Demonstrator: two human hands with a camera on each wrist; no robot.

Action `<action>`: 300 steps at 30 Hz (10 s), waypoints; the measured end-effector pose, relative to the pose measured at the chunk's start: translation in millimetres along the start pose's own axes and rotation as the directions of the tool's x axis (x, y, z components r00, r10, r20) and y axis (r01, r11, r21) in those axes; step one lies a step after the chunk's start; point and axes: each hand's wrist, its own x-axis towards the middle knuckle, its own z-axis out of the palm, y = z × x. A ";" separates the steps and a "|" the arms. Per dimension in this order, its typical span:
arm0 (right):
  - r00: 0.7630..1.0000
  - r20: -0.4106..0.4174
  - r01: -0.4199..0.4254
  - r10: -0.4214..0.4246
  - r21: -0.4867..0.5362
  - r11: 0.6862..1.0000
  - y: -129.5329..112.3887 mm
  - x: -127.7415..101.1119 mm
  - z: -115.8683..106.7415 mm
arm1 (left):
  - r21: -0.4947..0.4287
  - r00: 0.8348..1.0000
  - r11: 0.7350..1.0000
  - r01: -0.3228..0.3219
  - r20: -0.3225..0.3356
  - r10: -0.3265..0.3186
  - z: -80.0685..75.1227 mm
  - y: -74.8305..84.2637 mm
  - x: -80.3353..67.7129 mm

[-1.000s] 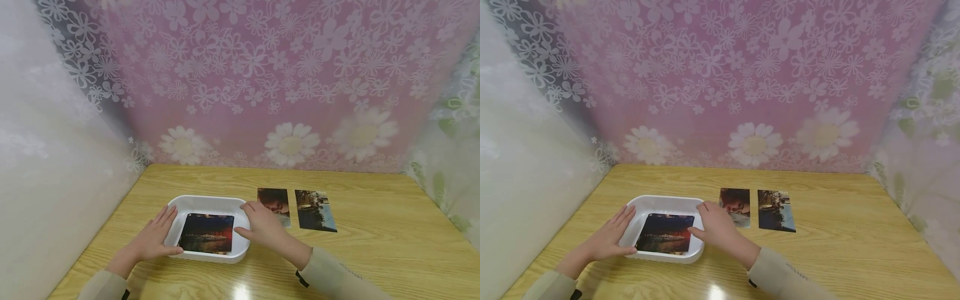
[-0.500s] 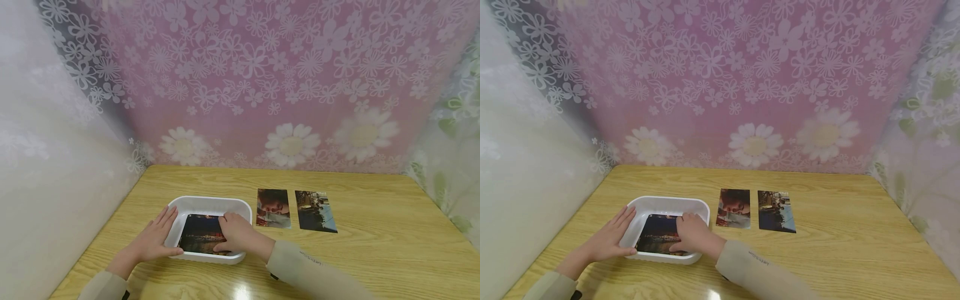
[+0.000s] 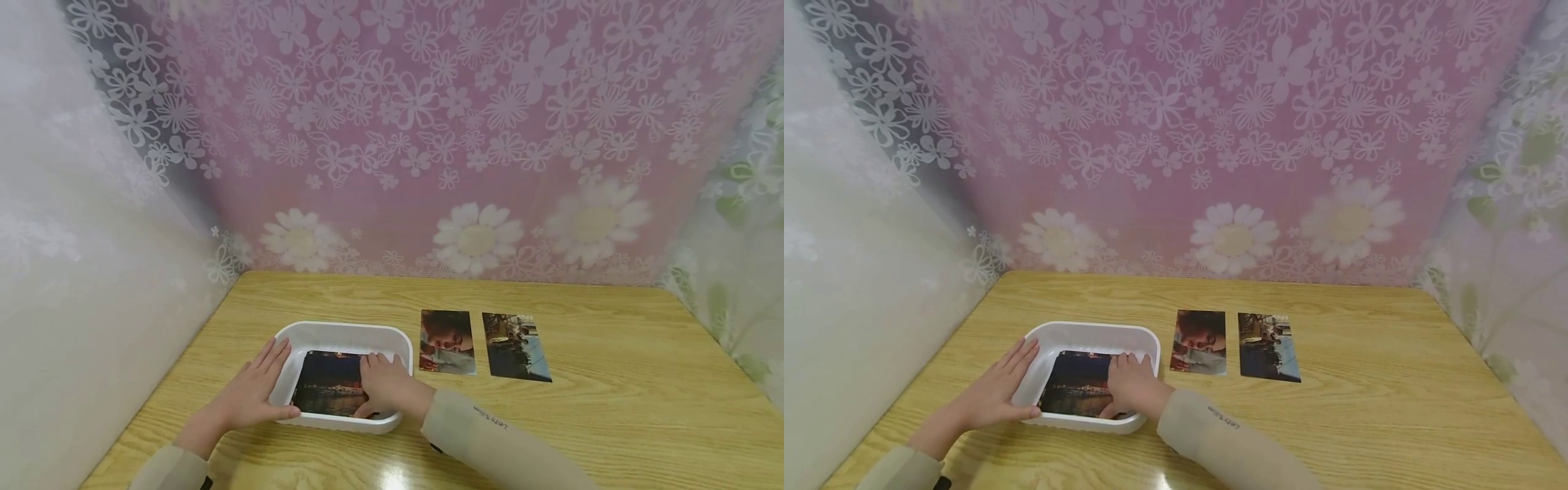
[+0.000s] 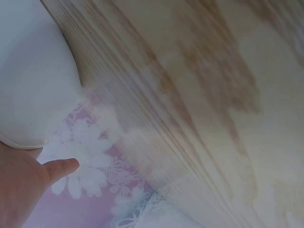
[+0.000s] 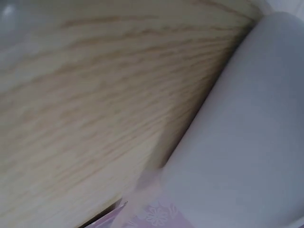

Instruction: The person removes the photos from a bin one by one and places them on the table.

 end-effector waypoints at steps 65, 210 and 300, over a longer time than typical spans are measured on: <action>0.891 -0.057 0.060 0.450 0.998 0.007 132.8 -92.4 -28.5 | 0.019 0.999 0.999 -0.028 -0.033 0.029 -0.6 -0.6 0.8; 0.993 -0.093 0.075 -0.078 -0.038 0.996 5.0 -7.6 -3.8 | 0.028 0.998 0.999 -0.038 -0.056 0.039 2.8 -1.4 -1.5; 0.960 -0.013 -0.014 0.279 0.996 0.091 126.6 -155.5 -7.2 | 0.010 0.999 1.000 -0.019 -0.047 0.019 0.8 -0.3 -1.2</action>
